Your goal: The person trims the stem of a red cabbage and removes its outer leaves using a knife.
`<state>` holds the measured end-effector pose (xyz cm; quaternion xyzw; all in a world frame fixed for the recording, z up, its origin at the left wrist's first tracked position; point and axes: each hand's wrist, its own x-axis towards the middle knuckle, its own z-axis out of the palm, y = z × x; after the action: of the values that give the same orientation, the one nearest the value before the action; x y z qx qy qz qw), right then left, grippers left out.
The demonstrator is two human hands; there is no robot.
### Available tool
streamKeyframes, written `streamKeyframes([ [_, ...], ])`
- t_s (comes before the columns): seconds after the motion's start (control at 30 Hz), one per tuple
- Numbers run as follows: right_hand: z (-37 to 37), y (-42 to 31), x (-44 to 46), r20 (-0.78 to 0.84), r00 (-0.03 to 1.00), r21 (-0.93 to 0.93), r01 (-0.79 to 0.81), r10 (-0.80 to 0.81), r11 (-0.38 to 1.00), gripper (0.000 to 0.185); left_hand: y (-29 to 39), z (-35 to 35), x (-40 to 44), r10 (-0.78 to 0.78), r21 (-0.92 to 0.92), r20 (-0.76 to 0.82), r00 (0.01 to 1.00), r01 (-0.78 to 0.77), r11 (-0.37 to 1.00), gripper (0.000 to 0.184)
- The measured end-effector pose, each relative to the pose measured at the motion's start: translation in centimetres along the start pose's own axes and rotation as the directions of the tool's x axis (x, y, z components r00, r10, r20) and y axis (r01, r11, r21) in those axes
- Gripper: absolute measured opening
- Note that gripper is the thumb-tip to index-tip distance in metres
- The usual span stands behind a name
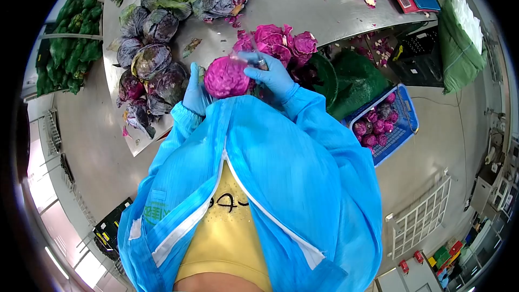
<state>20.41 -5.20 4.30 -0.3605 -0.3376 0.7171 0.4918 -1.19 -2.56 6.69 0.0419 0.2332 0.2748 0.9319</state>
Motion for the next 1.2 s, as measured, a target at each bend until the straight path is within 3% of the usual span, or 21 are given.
streamKeyframes([
  [0.03, 0.1, 0.2, 0.1, 0.015, 0.996, -0.07, 0.091, -0.09, 0.993, 0.045, -0.3, -1.1, 0.0, 0.005, 0.013, -0.039, 0.999, -0.005, 1.0, 0.077],
  [0.07, 0.1, 0.5, 0.0, 0.012, 0.996, -0.066, 0.09, -0.089, 0.994, 0.045, -0.5, -1.9, 0.1, 0.009, 0.029, -0.079, 0.997, -0.006, 1.0, 0.075],
  [0.1, 0.0, 0.6, 0.1, 0.019, 0.996, -0.052, 0.085, -0.085, 0.995, 0.046, -1.1, -1.9, 0.3, 0.11, 0.18, -0.151, 0.982, -0.082, 0.98, 0.066],
  [0.2, -0.4, 0.4, 0.1, 0.022, 0.994, -0.025, 0.107, -0.106, 0.994, 0.044, -1.2, -1.6, 0.6, 0.13, 0.213, -0.219, 0.967, -0.082, 0.974, 0.058],
  [0.3, -1.4, -1.0, 0.6, 0.051, 0.995, -0.488, 0.097, -0.083, 0.867, 0.035, -1.2, -1.3, 0.4, 0.088, 0.183, -0.198, 0.976, -0.051, 0.982, 0.053],
  [0.33, -1.2, -1.6, 0.5, 0.049, 0.995, -0.49, 0.098, -0.085, 0.866, 0.035, -1.1, -1.3, 0.4, 0.081, 0.211, -0.209, 0.975, -0.036, 0.977, 0.054],
  [0.4, -0.6, -2.6, -0.1, 0.131, 0.961, -0.777, 0.253, -0.245, 0.577, 0.03, -0.9, -1.6, 0.4, 0.079, 0.204, -0.194, 0.978, -0.038, 0.978, 0.054],
  [0.43, -0.4, -2.6, -0.2, 0.129, 0.952, -0.885, 0.237, -0.278, 0.401, 0.026, -0.9, -1.8, 0.4, 0.078, 0.198, -0.179, 0.981, -0.042, 0.979, 0.055],
  [0.47, -0.7, -2.1, 0.0, 0.128, 0.952, -0.886, 0.236, -0.278, 0.399, 0.026, -1.2, -2.2, 0.5, 0.077, 0.197, -0.177, 0.981, -0.041, 0.98, 0.055],
  [0.53, -1.7, 0.2, 0.7, -0.078, 0.898, -0.811, 0.195, -0.432, 0.552, 0.023, -1.6, -2.9, 0.6, 0.136, 0.215, -0.079, 0.987, -0.117, 0.97, 0.058],
  [0.57, -2.1, 1.2, 0.9, -0.182, 0.883, -0.719, 0.18, -0.432, 0.671, 0.021, -1.6, -2.9, 0.6, 0.141, 0.213, -0.074, 0.987, -0.123, 0.969, 0.058],
  [0.6, -2.0, 0.8, 1.0, -0.173, 0.886, -0.721, 0.185, -0.431, 0.668, 0.021, -1.7, -2.6, 0.5, 0.115, 0.2, -0.044, 0.992, -0.104, 0.974, 0.059],
  [0.67, -1.1, 0.4, 0.2, -0.32, 0.89, -0.604, 0.073, -0.326, 0.793, 0.021, -1.9, -2.2, -0.2, 0.089, 0.184, -0.03, 0.996, -0.082, 0.979, 0.06],
  [0.7, -1.3, 0.3, -0.2, -0.308, 0.904, -0.664, 0.02, -0.298, 0.747, 0.033, -1.8, -2.0, -0.2, 0.093, 0.176, -0.05, 0.994, -0.083, 0.981, 0.061],
  [0.73, -1.3, 0.0, -0.4, -0.304, 0.904, -0.666, 0.024, -0.301, 0.745, 0.033, -1.6, -1.7, 0.1, 0.099, 0.167, -0.065, 0.993, -0.087, 0.982, 0.063],
  [0.8, -1.1, -0.6, -1.5, -0.151, 0.887, -0.843, 0.115, -0.437, 0.525, 0.039, -1.5, -1.6, 0.3, 0.103, 0.155, -0.082, 0.991, -0.09, 0.984, 0.064],
  [0.87, -0.2, -1.8, -2.6, -0.102, 0.921, -0.854, 0.113, -0.375, 0.509, 0.035, -1.5, -1.7, 0.3, 0.162, 0.156, -0.129, 0.978, -0.141, 0.978, 0.065],
  [0.97, 0.8, -2.2, -3.5, 0.033, 0.957, -0.943, 0.126, -0.289, 0.308, 0.037, -1.5, -1.8, 0.2, 0.159, 0.178, -0.121, 0.98, -0.136, 0.975, 0.066],
  [1.2, 1.1, -2.4, -3.5, 0.117, 0.965, -0.975, 0.158, -0.236, 0.158, 0.044, -1.7, -1.8, 0.4, 0.136, 0.15, -0.076, 0.988, -0.123, 0.981, 0.067],
])
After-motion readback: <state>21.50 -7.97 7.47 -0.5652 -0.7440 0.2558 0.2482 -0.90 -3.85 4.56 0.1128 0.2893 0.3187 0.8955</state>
